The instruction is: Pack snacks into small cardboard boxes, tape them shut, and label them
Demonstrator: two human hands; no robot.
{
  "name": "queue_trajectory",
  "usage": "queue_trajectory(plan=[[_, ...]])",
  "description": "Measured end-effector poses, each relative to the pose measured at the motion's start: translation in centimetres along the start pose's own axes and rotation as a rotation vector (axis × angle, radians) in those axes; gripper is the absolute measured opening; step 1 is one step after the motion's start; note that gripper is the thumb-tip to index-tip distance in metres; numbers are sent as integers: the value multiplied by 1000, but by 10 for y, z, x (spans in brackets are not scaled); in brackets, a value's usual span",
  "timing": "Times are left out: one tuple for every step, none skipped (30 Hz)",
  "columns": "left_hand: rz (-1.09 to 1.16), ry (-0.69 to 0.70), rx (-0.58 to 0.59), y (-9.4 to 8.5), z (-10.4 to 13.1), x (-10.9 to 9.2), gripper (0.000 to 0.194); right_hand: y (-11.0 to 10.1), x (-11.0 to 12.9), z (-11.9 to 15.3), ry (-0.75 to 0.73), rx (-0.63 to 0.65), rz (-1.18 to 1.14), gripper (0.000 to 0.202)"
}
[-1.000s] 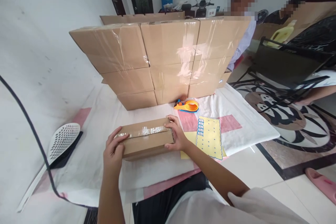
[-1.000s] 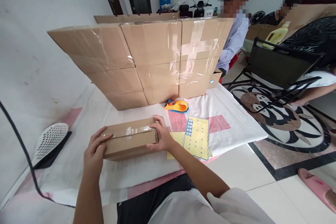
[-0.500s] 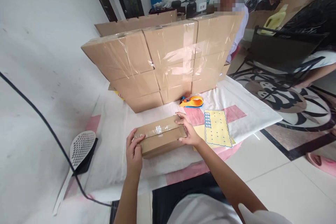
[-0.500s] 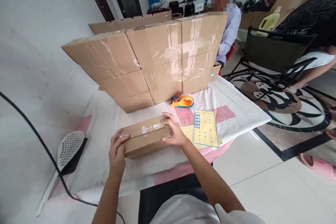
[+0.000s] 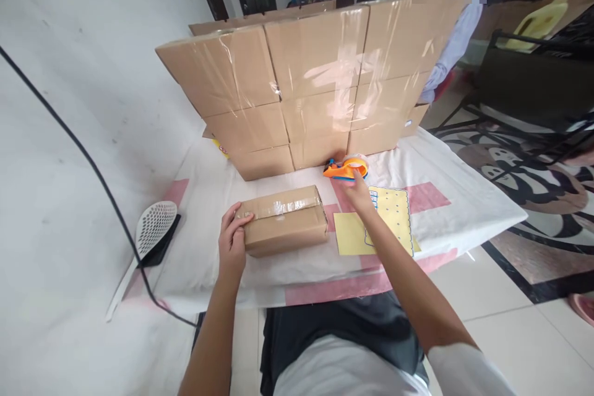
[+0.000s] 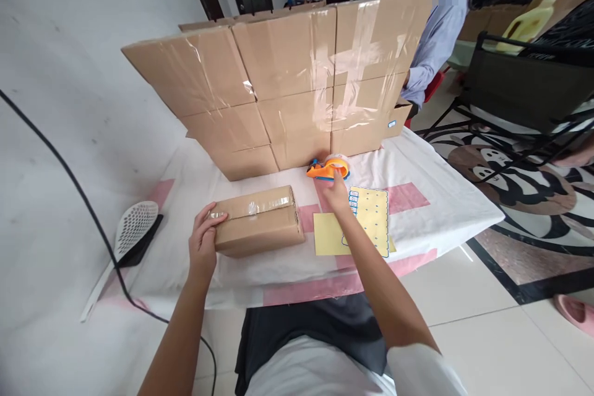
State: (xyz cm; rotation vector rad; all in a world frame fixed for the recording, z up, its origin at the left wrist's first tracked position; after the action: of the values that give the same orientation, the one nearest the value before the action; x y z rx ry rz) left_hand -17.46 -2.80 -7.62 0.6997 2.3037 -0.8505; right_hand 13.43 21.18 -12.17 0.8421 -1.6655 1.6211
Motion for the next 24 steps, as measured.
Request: queue_trajectory(plan=[[2,-8,-10,0,0,-1,36,2,2,-17,23,14,42,64],[4,-17,-19,1,0,-2,36,4,4,-31,43,31,68,61],[5,-26,-26,1,-1,-3,36,6,6,-42,63,49,101,58],[4,-34,-30,1,-1,-3,36,8,8,-50,75,66,134,54],[1,-41,-32,2,-1,-4,36,10,10,-56,86,81,163,50],[-4,-47,-32,2,-1,-4,36,11,11,-60,94,96,186,45],[-11,-51,-31,2,-1,-5,36,11,13,-62,98,110,203,40],[-19,-53,-27,1,-2,-5,37,10,15,-63,96,128,211,34],[-28,-53,-22,1,-3,-6,37,9,16,-63,86,151,209,28],[-38,-50,-14,0,-3,-6,37,8,18,-62,69,179,199,23],[-49,-47,0,-1,-4,-7,37,5,20,-60,49,210,183,18],[-63,-41,20,-3,-5,-8,37,2,21,-56,27,241,165,14],[-89,-32,44,-4,-6,-11,38,-2,21,-51,5,271,146,11],[-129,-17,70,-6,-6,-14,38,-8,21,-45,-18,296,127,9],[-186,8,90,-8,-6,-19,38,-15,21,-37,-43,313,109,10],[-256,45,95,-10,-6,-27,36,-23,20,-27,-66,324,92,11],[-330,96,82,-11,-5,-37,34,-33,20,-17,-95,332,75,13],[-393,157,54,-12,-4,-49,30,-44,20,-5,-139,336,57,14],[-433,227,17,-11,-3,-63,26,-55,21,8,-194,343,39,14],[-448,302,-17,-9,-2,-79,21,-67,24,22,-253,349,23,15],[-440,374,-39,-4,-2,-96,17,-79,27,37,-313,358,8,15],[-414,435,-43,2,-3,-113,14,-90,32,51,-371,372,-6,16],[-378,475,-29,11,-4,-129,12,-101,37,65,-421,389,-19,17],[-334,490,5,21,-7,-144,12,-110,43,79,-456,422,-29,18]])
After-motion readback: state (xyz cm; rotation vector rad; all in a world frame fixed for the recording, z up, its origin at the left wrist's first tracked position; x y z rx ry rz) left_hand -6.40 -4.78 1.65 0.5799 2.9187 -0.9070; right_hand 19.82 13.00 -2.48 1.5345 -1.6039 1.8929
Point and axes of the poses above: each hand's wrist, its own z-axis away from the middle knuckle, its own y-axis out of the palm, x = y × z, the point moved 5 cm from there along -z, towards the middle knuckle, and after that the axes turned 9 degrees about y, right-handed, at the moved point
